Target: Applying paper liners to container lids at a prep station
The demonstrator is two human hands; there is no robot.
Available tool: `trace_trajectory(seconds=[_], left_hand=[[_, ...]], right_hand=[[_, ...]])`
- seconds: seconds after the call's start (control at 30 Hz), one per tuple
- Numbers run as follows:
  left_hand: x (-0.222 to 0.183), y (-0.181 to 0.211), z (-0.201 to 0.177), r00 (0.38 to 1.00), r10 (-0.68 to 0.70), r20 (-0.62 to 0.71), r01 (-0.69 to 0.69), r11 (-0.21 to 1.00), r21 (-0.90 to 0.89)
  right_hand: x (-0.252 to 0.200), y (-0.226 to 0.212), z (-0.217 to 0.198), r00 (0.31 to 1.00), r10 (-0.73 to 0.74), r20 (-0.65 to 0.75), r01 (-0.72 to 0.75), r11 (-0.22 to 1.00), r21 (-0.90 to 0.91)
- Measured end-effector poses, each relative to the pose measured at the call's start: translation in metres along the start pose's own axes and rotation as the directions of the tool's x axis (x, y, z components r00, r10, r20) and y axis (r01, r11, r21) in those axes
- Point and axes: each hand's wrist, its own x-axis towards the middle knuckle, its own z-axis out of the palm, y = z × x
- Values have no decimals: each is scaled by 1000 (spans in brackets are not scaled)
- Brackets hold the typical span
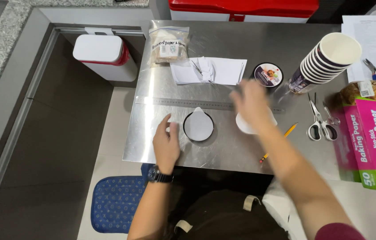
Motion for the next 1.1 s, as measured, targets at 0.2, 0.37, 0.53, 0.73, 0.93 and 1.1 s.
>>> trace_trajectory(seconds=[0.2, 0.37, 0.53, 0.73, 0.93, 1.1], left_hand=[[-38, -5, -7, 999, 36, -3, -37, 998, -56], [-75, -11, 1, 994, 105, -20, -106, 989, -105], [-98, 3, 7, 976, 147, 160, -85, 936, -340], [-95, -15, 40, 732, -4, 681, 645, 325, -692], [-94, -6, 59, 820, -240, 519, 565, 480, -671], [-103, -17, 52, 851, -289, 439, 493, 730, -474]], right_hand=[[61, 59, -39, 958, 274, 88, -228, 908, -352], [82, 66, -46, 826, 449, 341, -312, 868, -388], [64, 10, -84, 936, 291, 197, -272, 955, -119], [-27, -72, -89, 895, -428, -130, 409, 668, 621], [-115, -59, -52, 799, -578, 166, 249, 569, 784], [-100, 18, -35, 949, -123, 292, 88, 988, 130]])
